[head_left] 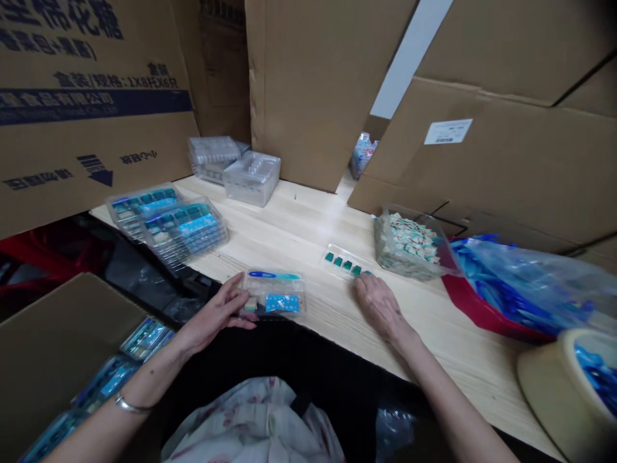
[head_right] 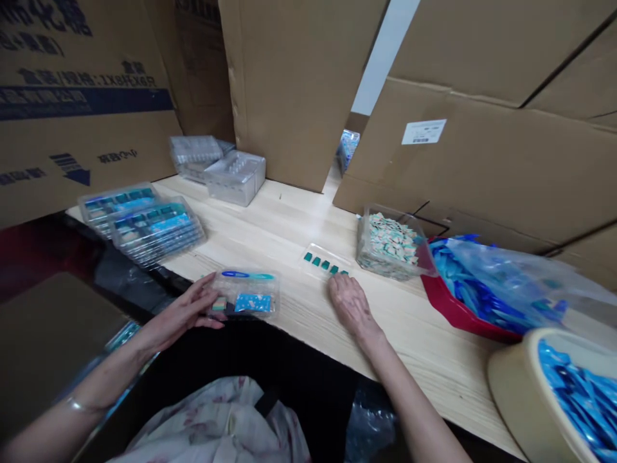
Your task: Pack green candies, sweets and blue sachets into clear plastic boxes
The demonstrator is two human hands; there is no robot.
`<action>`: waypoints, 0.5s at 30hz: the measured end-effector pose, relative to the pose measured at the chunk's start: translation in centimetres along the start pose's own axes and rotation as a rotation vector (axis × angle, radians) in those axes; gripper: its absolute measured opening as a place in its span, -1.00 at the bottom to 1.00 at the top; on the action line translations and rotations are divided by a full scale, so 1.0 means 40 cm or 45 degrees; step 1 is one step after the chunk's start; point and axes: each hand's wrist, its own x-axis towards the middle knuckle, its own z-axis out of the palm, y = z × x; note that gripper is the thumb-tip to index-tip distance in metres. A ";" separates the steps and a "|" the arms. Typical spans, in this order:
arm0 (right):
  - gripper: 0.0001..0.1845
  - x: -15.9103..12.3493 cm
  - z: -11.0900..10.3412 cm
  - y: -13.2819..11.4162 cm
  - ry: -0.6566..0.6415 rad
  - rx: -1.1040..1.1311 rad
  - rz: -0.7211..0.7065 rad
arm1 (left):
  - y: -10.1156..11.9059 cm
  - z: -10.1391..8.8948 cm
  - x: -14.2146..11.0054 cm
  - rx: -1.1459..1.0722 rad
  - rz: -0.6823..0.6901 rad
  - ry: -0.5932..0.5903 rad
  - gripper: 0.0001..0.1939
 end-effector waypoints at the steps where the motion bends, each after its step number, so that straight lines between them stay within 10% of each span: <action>1: -0.73 -0.002 0.007 0.006 0.039 -0.001 -0.001 | -0.001 -0.001 0.001 0.013 0.010 0.010 -0.21; 9: -0.62 -0.002 0.029 0.078 0.294 0.319 0.074 | 0.008 0.011 0.006 -0.018 0.018 0.007 -0.34; 15: -0.70 0.058 -0.134 0.071 0.558 0.823 0.223 | 0.004 -0.001 0.012 -0.071 0.028 -0.015 -0.50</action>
